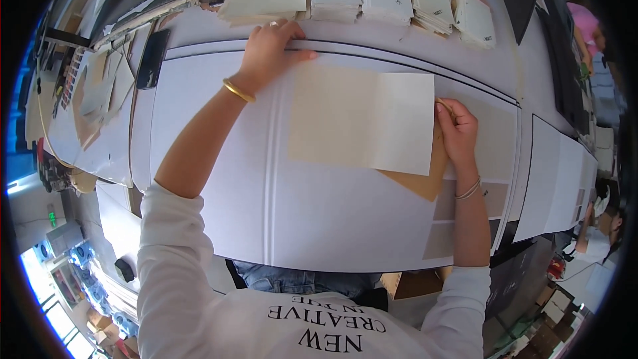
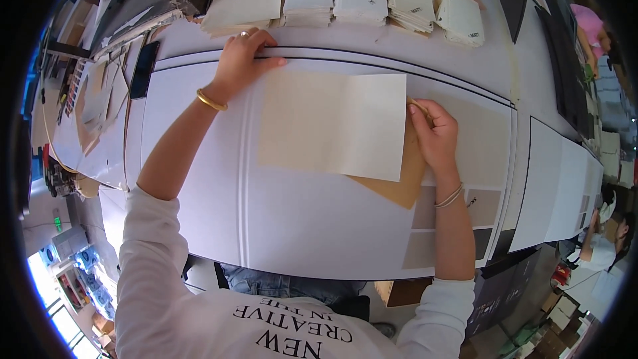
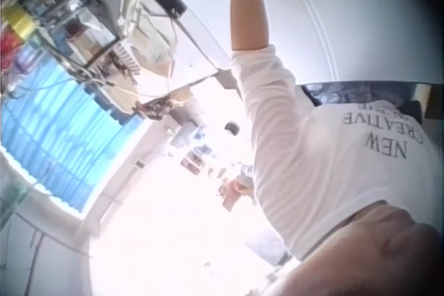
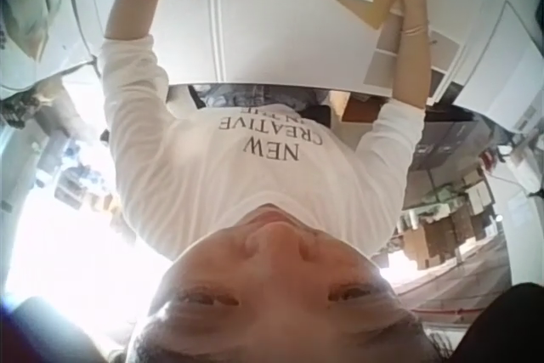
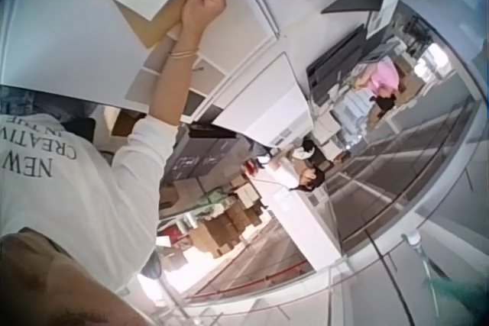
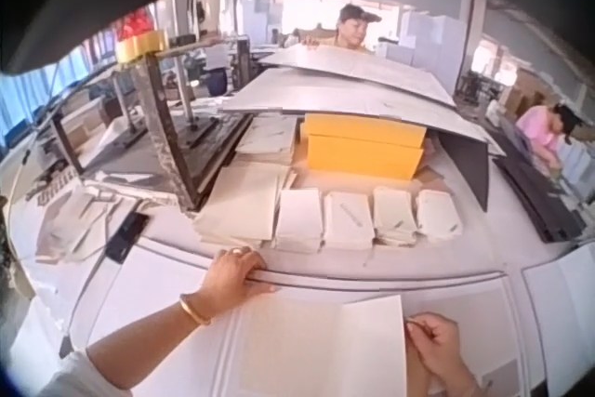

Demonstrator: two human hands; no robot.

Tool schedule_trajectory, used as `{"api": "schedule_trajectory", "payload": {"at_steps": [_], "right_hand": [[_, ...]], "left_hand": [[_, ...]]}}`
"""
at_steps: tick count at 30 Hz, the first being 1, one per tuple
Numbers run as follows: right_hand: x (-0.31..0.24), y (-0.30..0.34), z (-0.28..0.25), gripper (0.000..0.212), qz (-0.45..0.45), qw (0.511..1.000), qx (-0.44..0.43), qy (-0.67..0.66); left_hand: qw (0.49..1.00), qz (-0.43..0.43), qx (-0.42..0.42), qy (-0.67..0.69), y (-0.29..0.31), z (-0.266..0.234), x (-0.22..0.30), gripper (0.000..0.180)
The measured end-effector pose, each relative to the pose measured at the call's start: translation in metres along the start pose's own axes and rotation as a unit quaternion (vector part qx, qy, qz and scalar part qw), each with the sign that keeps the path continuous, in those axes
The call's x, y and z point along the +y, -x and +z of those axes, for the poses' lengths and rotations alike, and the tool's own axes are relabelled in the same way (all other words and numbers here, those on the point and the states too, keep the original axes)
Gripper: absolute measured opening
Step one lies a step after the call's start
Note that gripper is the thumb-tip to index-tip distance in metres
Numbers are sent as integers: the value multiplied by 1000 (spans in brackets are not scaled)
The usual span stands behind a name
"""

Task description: Peeling adhesive backing from color sample cards and sticking them into a sample book folder.

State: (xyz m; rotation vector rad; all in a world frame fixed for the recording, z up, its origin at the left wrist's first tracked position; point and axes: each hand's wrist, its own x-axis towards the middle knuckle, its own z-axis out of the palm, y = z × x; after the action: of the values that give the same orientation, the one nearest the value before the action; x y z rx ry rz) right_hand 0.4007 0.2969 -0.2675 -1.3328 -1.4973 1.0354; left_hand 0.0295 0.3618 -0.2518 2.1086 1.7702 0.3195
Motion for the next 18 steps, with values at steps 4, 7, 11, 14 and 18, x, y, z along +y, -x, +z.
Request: {"api": "schedule_trajectory", "payload": {"at_steps": [4, 7, 11, 14, 18], "right_hand": [[6, 2, -7, 14, -2, 1000, 0, 15], [4, 1, -4, 14, -11, 1000, -4, -1], [1, 1, -5, 14, -2, 1000, -3, 15], [3, 1, -5, 15, 4, 999, -3, 36], [-2, 0, 0, 15, -5, 1000, -2, 14]], "left_hand": [[969, 111, 203, -83, 44, 27, 24, 67], [978, 143, 77, -133, 108, 33, 47, 84], [972, 203, -103, -64, 177, 38, 86, 83], [966, 231, -92, -73, 172, 39, 87, 85], [981, 183, -18, -61, 116, 42, 85, 105]]}}
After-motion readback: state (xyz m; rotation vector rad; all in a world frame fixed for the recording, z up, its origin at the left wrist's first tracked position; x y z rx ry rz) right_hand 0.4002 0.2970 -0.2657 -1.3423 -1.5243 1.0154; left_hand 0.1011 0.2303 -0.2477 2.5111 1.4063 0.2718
